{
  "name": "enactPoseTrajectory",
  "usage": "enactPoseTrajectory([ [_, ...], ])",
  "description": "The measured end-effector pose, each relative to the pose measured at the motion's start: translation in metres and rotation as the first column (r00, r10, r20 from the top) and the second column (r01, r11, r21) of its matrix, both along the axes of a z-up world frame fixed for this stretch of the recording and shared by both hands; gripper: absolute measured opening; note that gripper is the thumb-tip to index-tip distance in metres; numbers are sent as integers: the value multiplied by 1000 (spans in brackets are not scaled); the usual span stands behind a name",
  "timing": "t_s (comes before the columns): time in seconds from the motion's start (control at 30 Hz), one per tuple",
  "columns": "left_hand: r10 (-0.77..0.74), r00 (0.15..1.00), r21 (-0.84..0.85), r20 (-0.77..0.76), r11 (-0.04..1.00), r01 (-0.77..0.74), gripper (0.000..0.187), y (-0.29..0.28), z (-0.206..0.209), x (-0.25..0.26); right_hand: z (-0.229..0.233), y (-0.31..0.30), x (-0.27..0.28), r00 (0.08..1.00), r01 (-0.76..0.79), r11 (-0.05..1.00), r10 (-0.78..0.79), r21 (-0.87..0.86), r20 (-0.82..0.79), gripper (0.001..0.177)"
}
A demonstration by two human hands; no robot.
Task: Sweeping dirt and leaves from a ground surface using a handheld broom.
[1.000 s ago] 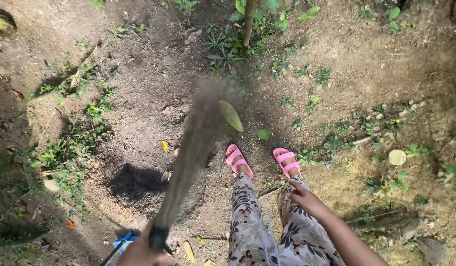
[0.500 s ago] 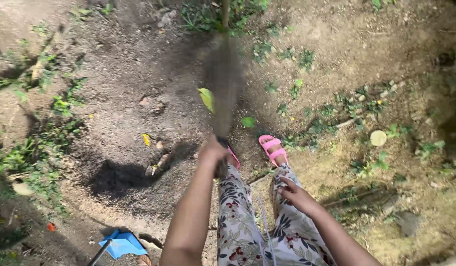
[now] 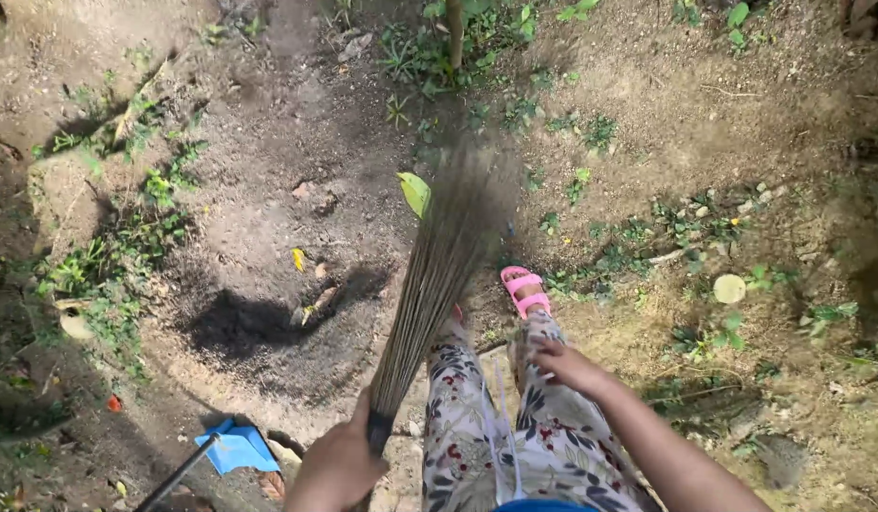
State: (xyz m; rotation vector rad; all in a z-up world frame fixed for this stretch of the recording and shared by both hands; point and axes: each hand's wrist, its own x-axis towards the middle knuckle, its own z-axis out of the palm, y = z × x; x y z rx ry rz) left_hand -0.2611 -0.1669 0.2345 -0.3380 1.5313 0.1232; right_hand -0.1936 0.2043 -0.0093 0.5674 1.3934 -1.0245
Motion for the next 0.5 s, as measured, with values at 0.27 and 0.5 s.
enactPoseTrajectory([
  [0.27, 909, 368, 532, -196, 414, -739, 122, 145, -143, 121, 34, -56, 16, 880, 392, 873, -264, -289, 395, 62],
  [0.5, 987, 151, 625, -48, 147, -767, 116, 161, -92, 162, -20, -33, -123, 987, -125, 971, 100, -205, -126, 62],
])
